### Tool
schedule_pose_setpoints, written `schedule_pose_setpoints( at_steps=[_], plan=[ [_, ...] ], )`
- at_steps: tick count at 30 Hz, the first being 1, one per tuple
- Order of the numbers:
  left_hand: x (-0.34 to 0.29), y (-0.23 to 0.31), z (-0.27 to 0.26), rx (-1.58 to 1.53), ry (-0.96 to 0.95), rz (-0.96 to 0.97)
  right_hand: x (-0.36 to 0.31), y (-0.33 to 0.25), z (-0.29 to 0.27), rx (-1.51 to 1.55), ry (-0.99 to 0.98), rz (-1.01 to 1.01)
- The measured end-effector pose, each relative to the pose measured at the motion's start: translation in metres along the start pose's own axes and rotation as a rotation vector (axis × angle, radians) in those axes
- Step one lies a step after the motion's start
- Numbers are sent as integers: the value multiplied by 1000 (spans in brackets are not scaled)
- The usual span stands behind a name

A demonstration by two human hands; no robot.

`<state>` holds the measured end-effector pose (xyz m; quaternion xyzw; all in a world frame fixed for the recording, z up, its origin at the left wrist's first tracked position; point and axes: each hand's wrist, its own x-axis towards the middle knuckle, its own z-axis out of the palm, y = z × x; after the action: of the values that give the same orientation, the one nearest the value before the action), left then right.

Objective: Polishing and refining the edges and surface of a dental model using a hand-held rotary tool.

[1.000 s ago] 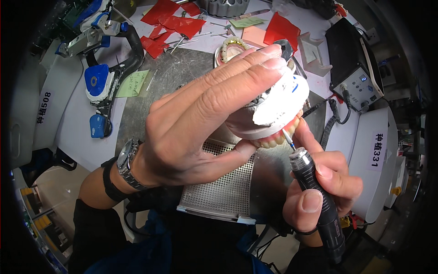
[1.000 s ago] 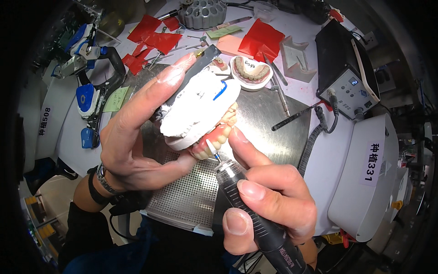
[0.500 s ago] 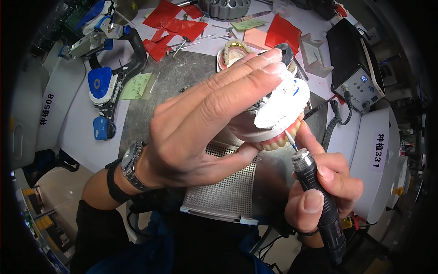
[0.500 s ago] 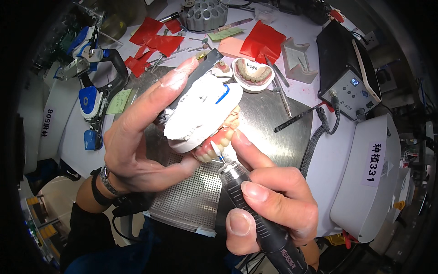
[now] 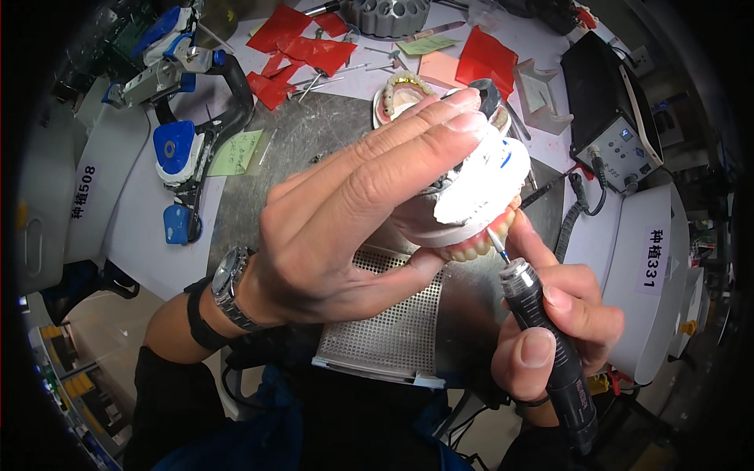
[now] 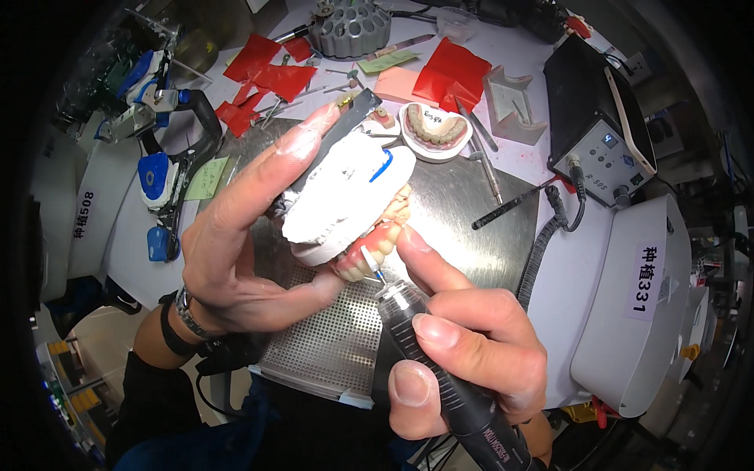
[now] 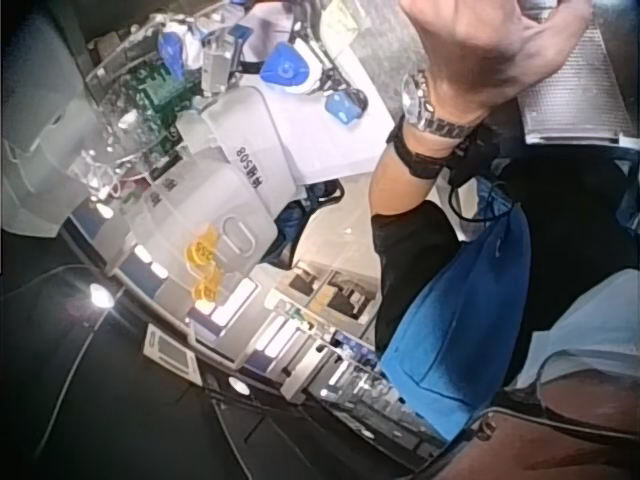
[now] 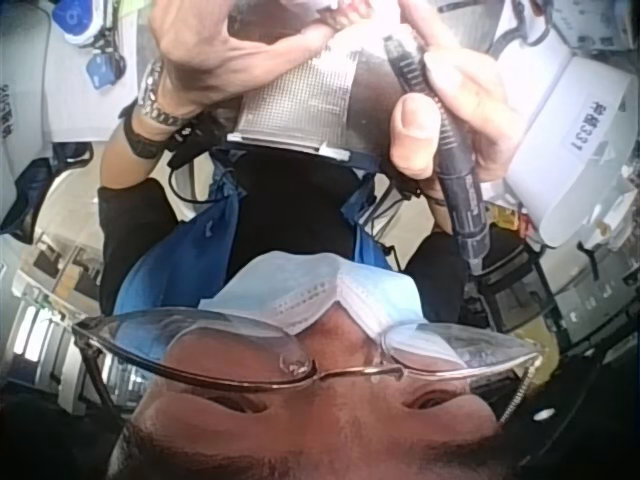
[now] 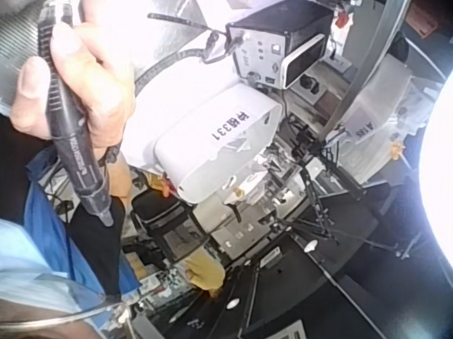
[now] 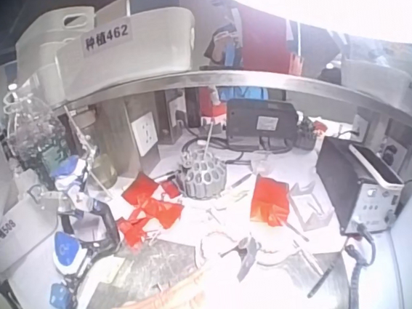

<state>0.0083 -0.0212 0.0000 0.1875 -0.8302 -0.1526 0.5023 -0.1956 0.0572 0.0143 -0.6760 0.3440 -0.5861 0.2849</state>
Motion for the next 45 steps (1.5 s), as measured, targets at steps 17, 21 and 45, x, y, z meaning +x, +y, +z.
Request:
schedule_pose_setpoints(
  at_steps=[17,21,45],
  plan=[
    [1,-2,3,-2,-4,14,-2,1,-6,24,-34,-12],
    [3,-2,1,6,3,32,0,-1,-5,17,-58,-6],
    [6,-7,0,127,-23,163,5,-11,-7,-34,-60,117]
  ],
)
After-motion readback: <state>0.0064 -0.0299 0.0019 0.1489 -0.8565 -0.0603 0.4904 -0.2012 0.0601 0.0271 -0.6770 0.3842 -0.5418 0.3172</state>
